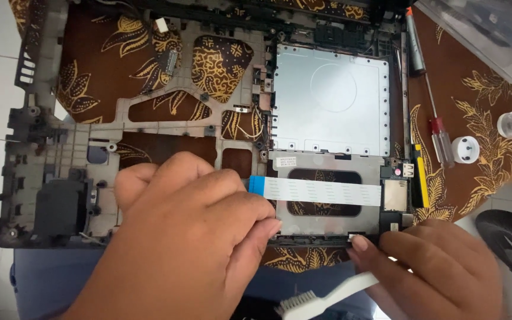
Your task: Cleaning a laptop chassis with a toothbrush and disassembling internal components using a screwdriver.
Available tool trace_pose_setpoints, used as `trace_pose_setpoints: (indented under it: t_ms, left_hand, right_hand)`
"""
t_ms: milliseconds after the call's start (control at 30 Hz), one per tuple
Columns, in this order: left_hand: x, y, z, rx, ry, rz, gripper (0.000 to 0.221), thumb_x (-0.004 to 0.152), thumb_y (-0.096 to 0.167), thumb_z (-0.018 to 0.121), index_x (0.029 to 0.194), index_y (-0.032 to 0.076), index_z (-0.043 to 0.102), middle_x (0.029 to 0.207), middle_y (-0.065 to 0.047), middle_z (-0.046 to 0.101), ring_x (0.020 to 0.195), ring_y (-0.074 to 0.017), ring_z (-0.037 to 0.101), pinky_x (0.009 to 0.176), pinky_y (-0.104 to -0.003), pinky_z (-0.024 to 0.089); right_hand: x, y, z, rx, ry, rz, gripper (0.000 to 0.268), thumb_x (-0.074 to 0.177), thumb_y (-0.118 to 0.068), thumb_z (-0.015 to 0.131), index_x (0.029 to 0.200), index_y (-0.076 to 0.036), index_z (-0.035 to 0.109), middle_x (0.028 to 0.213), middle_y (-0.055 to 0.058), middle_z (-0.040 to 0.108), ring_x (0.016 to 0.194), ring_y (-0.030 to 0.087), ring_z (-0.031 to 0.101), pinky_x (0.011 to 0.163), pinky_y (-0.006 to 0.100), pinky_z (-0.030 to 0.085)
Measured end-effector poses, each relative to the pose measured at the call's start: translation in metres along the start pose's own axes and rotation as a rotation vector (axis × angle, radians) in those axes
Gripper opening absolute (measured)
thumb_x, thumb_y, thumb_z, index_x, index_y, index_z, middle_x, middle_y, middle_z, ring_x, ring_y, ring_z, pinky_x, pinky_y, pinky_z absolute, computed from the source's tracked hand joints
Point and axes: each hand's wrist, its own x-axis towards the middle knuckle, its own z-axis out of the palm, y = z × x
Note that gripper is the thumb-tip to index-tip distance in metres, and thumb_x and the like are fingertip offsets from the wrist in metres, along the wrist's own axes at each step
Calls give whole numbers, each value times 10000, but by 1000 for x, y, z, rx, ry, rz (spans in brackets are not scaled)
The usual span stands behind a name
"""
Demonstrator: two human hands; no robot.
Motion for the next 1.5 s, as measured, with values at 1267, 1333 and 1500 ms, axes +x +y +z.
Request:
trace_pose_setpoints:
  t_ms: [1267,1333,1500]
  left_hand:
    - [-21,9,-7,275,445,438,156,1062,181,626,909,210,615,1012,69,606,944,-153,604,792,-377,265]
    - [-19,9,-7,414,550,491,281,1048,151,624,802,249,531,970,106,586,886,-97,605,732,-315,230]
    - [-22,4,-10,67,251,321,130,875,278,731,979,200,740,1108,-3,672,1096,-294,570,847,-485,361]
  right_hand:
    - [-10,16,-1,-24,-85,-111,201,836,-217,755,978,-76,776,794,69,700,605,231,619,625,399,525]
    - [-10,15,-1,-20,-69,-121,188,839,-203,753,963,-65,777,782,79,700,597,234,616,616,393,524]
    - [-13,12,2,-60,-37,-92,181,837,-195,785,965,-66,783,778,70,700,604,231,613,627,408,530]
